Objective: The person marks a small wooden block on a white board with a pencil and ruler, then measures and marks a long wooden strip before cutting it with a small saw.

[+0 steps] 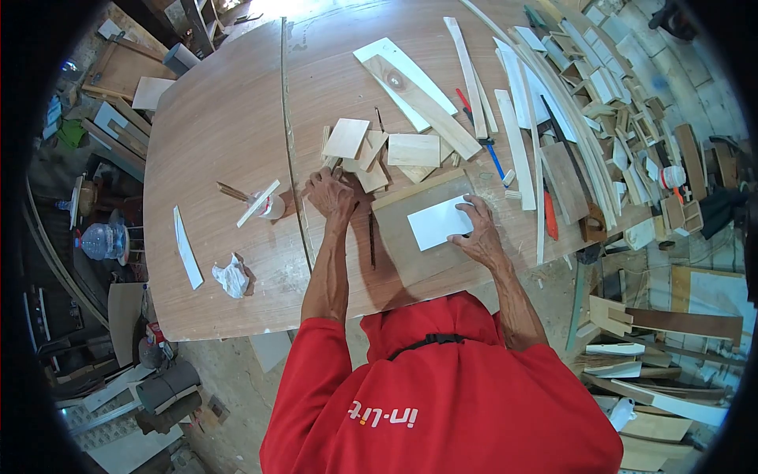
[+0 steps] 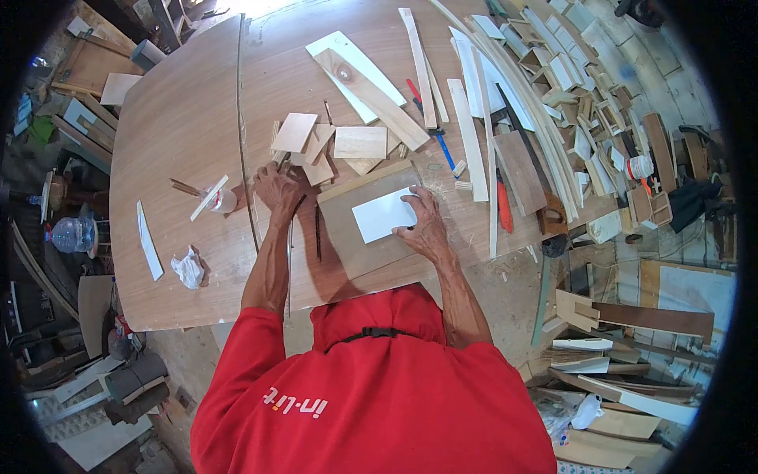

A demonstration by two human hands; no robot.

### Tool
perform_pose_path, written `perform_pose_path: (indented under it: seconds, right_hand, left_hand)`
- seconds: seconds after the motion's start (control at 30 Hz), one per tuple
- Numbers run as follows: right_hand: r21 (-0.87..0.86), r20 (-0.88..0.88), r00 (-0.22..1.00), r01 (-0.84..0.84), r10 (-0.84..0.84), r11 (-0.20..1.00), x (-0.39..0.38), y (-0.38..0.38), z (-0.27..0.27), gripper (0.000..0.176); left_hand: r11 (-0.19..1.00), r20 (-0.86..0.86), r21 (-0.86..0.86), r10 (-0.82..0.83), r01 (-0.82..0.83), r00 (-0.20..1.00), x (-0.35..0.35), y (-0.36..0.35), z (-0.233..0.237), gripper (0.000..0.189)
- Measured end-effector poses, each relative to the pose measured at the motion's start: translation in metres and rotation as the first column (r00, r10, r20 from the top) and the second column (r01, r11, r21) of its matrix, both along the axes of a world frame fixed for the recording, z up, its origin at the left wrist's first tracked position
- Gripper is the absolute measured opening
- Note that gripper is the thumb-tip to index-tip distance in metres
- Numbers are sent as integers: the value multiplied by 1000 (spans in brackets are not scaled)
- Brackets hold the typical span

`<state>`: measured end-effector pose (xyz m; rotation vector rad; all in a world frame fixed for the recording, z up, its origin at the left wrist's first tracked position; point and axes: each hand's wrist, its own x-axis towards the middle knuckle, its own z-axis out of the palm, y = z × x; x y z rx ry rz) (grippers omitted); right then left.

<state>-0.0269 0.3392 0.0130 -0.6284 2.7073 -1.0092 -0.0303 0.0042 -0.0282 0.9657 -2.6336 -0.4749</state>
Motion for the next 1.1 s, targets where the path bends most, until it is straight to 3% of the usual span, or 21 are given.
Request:
perform_pose_path:
  seconds: [0.1, 0.3, 0.53, 0.73, 0.8, 0.93, 1.0, 1.03, 1.1]
  right_hand:
    - [-14, -14, 1000, 8, -9, 1000, 1, 0, -1, 68]
    - [-23, -9, 1000, 23, -23, 999, 2, -1, -1, 67]
    - [-7, 4, 1000, 27, -27, 1000, 2, -2, 3, 68]
    - [-12, -8, 999, 38, -38, 999, 2, -3, 3, 68]
    - [-8, -6, 999, 38, -38, 999, 2, -3, 3, 68]
    - [-13, 3, 999, 38, -38, 999, 3, -3, 4, 67]
    - [-15, 5, 999, 48, -48, 999, 2, -4, 0, 67]
    - [-22, -20, 999, 34, -35, 999, 2, -3, -2, 67]
    - [-18, -36, 999, 35, -36, 999, 4, 1, -4, 67]
  left_hand:
    - [994, 29, -24, -107, 107, 994, 2, -3, -1, 36]
    - [984, -11, -74, -164, 163, 986, -6, -3, -4, 35]
    - [994, -12, -45, -96, 95, 995, -12, -6, -6, 31]
    - [994, -96, -96, -53, 43, 994, -2, -4, -6, 27]
    - [988, -259, -135, -113, 80, 959, 0, -9, -15, 27]
    - [989, -314, -139, -84, 42, 946, 12, -6, -7, 27]
    - [989, -378, 139, -3, 59, 926, 26, 14, 18, 26]
    - [988, -366, 140, -13, 70, 930, 32, 27, 26, 26]
    - [829, -451, 467, -77, 309, 889, 42, 59, 33, 25]
